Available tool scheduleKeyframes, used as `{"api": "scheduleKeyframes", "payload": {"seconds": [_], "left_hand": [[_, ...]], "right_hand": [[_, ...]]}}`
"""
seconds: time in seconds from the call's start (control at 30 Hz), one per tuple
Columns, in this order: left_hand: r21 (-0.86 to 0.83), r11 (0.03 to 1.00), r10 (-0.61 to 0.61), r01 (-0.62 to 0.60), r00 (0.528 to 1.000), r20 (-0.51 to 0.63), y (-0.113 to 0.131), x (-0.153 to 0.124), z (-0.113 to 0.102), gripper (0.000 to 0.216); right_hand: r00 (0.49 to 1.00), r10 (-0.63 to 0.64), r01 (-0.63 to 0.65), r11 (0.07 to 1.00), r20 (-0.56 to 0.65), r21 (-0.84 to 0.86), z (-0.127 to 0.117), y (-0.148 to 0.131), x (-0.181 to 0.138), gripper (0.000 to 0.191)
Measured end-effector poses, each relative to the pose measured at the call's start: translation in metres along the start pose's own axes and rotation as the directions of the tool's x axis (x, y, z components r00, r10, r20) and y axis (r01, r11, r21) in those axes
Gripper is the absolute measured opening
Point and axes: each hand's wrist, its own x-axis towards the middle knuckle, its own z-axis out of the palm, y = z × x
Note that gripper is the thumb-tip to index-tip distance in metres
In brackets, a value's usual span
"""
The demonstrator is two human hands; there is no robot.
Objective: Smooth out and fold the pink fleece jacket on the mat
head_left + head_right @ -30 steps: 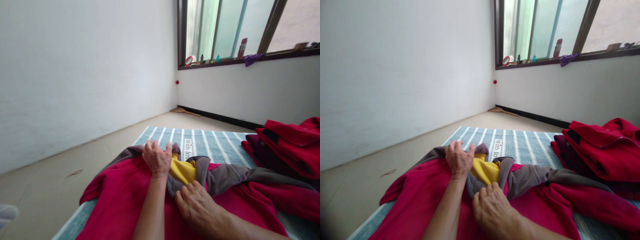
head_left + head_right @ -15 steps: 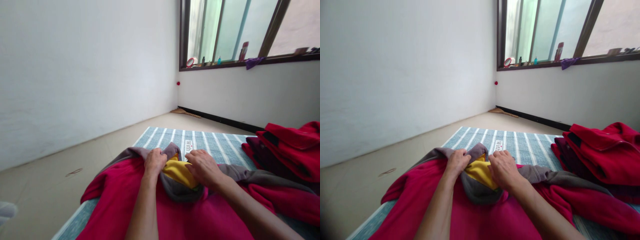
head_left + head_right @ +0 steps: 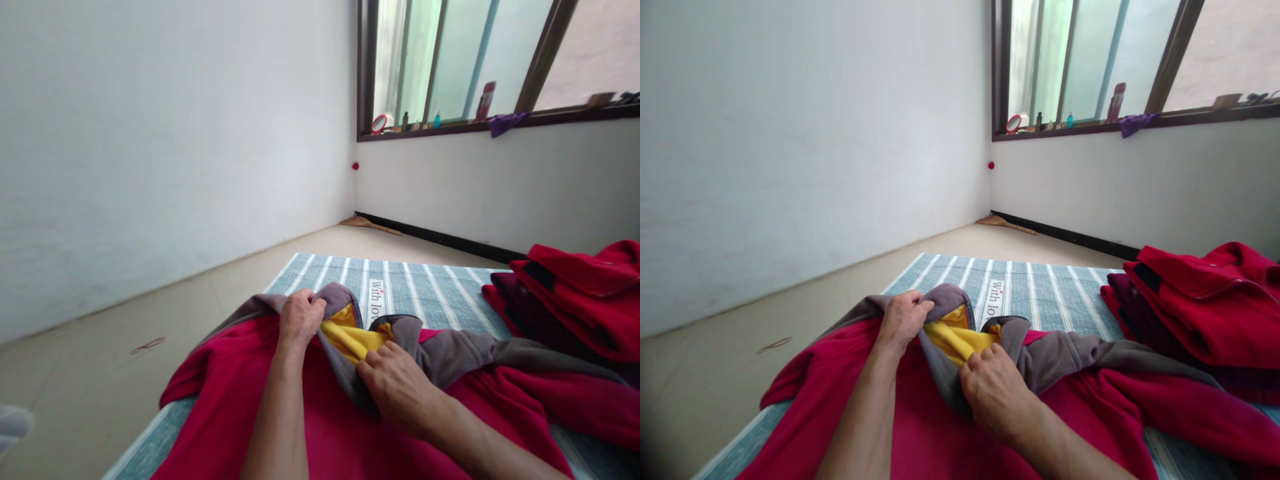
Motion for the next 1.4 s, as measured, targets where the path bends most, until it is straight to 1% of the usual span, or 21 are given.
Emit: {"api": "scheduleKeyframes", "payload": {"seconds": [0.1, 0.2, 0.23, 0.3, 0.37, 0.43, 0.47, 0.57, 0.67, 0.73, 0.8, 0.83, 0.9, 0.97, 1.0, 1.1, 1.17, 1.23, 1.33, 1.4], "left_hand": [[-0.098, 0.995, 0.002, -0.005, 1.000, -0.029, -0.003, 0.002, 0.001, 0.015], [-0.157, 0.988, -0.008, 0.000, 0.999, -0.049, -0.003, 0.003, 0.001, 0.015], [-0.171, 0.985, -0.013, 0.003, 0.999, -0.053, -0.003, 0.003, 0.001, 0.015], [-0.192, 0.981, -0.016, 0.005, 0.998, -0.054, -0.003, 0.003, 0.000, 0.015], [-0.204, 0.979, -0.014, 0.004, 0.999, -0.049, -0.002, 0.002, -0.001, 0.015], [-0.206, 0.978, -0.014, 0.005, 0.999, -0.046, -0.002, 0.002, -0.001, 0.015], [-0.204, 0.979, -0.014, 0.005, 0.999, -0.044, -0.002, 0.001, -0.001, 0.015], [-0.193, 0.981, -0.005, -0.002, 0.999, -0.036, -0.002, 0.001, -0.001, 0.013], [-0.190, 0.982, 0.018, -0.022, 1.000, -0.024, -0.002, 0.001, 0.001, 0.013], [-0.192, 0.981, 0.032, -0.034, 0.999, -0.013, -0.003, 0.001, 0.002, 0.014], [-0.195, 0.980, 0.043, -0.043, 0.999, -0.004, -0.004, 0.002, 0.004, 0.015], [-0.198, 0.979, 0.046, -0.046, 0.999, -0.002, -0.005, 0.002, 0.005, 0.015], [-0.210, 0.977, 0.046, -0.047, 0.999, -0.009, -0.005, 0.003, 0.006, 0.015], [-0.221, 0.974, 0.043, -0.046, 0.999, -0.019, -0.005, 0.003, 0.006, 0.015], [-0.225, 0.973, 0.042, -0.046, 0.999, -0.022, -0.005, 0.003, 0.006, 0.015], [-0.228, 0.972, 0.047, -0.051, 0.999, -0.022, -0.004, 0.002, 0.006, 0.015], [-0.240, 0.969, 0.050, -0.054, 0.998, -0.022, -0.004, 0.002, 0.006, 0.016], [-0.260, 0.964, 0.055, -0.058, 0.998, -0.022, -0.004, 0.002, 0.007, 0.018], [-0.300, 0.951, 0.066, -0.068, 0.998, -0.015, -0.004, 0.001, 0.007, 0.023], [-0.317, 0.946, 0.072, -0.069, 0.997, -0.002, -0.004, 0.000, 0.005, 0.026]], "right_hand": [[1.000, 0.004, -0.004, 1.000, 0.007, 0.009, -0.002, -0.001, -0.001, 0.019], [1.000, 0.016, -0.016, 0.999, 0.015, 0.029, -0.003, -0.002, -0.001, 0.019], [0.999, 0.039, -0.040, 0.999, 0.015, 0.037, -0.004, -0.002, 0.000, 0.019], [0.992, 0.129, -0.129, 0.991, 0.005, 0.048, -0.006, 0.000, 0.006, 0.022], [0.971, 0.238, -0.238, 0.970, -0.011, 0.041, -0.008, 0.003, 0.015, 0.026], [0.955, 0.296, -0.295, 0.955, -0.008, 0.026, -0.008, 0.006, 0.024, 0.027], [0.955, 0.295, -0.295, 0.955, 0.010, 0.018, -0.007, 0.008, 0.028, 0.026], [0.970, 0.231, -0.231, 0.973, 0.070, -0.003, -0.002, 0.009, 0.032, 0.025], [0.972, 0.224, -0.223, 0.975, 0.067, -0.018, -0.002, 0.008, 0.028, 0.029], [0.972, 0.230, -0.230, 0.973, 0.057, 0.002, -0.009, 0.007, 0.022, 0.027], [0.981, 0.186, -0.189, 0.981, 0.057, 0.046, -0.020, 0.005, 0.013, 0.021], [0.987, 0.149, -0.153, 0.986, 0.058, 0.071, -0.025, 0.003, 0.008, 0.022], [0.994, 0.081, -0.089, 0.990, 0.076, 0.107, -0.033, -0.001, -0.003, 0.032], [0.993, 0.044, -0.056, 0.993, 0.111, 0.104, -0.033, -0.005, -0.014, 0.037], [0.992, 0.035, -0.046, 0.995, 0.122, 0.087, -0.031, -0.005, -0.019, 0.034], [0.993, 0.015, -0.018, 0.999, 0.119, 0.030, -0.023, -0.001, -0.026, 0.014], [0.992, 0.016, -0.019, 1.000, 0.122, 0.023, -0.025, 0.008, -0.026, 0.015], [0.991, 0.052, -0.056, 0.998, 0.127, 0.035, -0.036, 0.018, -0.022, 0.017], [0.988, 0.135, -0.140, 0.988, 0.073, 0.062, -0.058, 0.030, -0.019, 0.023], [0.987, 0.157, -0.159, 0.984, 0.041, 0.080, -0.068, 0.033, -0.018, 0.025]]}}
